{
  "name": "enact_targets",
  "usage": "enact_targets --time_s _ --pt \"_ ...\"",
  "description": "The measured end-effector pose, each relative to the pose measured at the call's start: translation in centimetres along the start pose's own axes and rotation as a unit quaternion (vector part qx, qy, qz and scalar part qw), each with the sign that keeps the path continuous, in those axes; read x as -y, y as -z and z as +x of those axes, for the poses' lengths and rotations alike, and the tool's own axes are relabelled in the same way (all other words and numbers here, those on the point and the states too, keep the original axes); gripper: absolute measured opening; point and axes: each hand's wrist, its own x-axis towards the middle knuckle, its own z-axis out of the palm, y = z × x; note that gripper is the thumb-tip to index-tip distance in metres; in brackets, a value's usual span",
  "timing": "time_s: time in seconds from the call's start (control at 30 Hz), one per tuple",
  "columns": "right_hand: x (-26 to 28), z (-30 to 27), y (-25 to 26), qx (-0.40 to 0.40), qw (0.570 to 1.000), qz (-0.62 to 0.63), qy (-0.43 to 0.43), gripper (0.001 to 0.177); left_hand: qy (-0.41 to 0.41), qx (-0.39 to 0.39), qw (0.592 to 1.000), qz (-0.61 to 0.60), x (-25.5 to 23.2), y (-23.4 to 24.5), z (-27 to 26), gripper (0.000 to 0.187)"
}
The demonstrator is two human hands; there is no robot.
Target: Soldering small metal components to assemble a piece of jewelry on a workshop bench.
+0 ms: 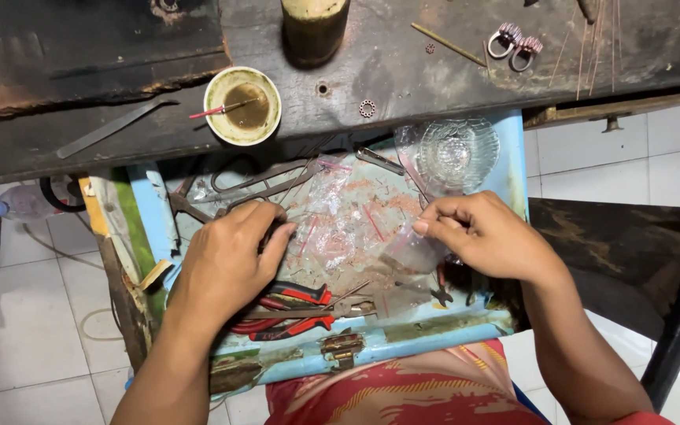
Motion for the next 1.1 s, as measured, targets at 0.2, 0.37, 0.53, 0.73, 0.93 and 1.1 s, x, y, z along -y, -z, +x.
enact_targets --time_s 0.2,0.37,0.53,0.73,0.93,1.1 --pt "0.4 0.8 -0.5 -0.049 0.998 0.041 0.027 0.013 -0.005 0.008 1.0 -0.002 -0.1 -0.5 0.1 0.014" --pt "0.6 0.9 -0.1 -0.09 0.995 0.024 0.045 0.014 -0.01 0.007 1.0 0.008 -0.6 -0.2 0.2 0.014" --pt "0.2 0.8 0.1 -0.101 0.993 0.028 0.054 0.015 -0.017 -0.014 1.0 -0.013 -0.6 -0.4 0.3 0.013" --pt "1.3 0.2 -0.1 -0.101 0.983 0.088 0.128 0.014 -0.008 -0.068 0.947 -0.312 -1.6 -2.6 0.7 0.044" --pt "6.9 0.9 0.2 -0.068 0.959 0.12 0.25 0.013 0.099 -0.002 0.795 -0.599 -4.0 -1.9 1.9 0.065" --pt "8.1 2.7 -0.1 -0.171 0.945 0.101 0.259 0.014 0.154 -0.083 0.782 -0.599 -5.8 -0.2 3.5 0.024"
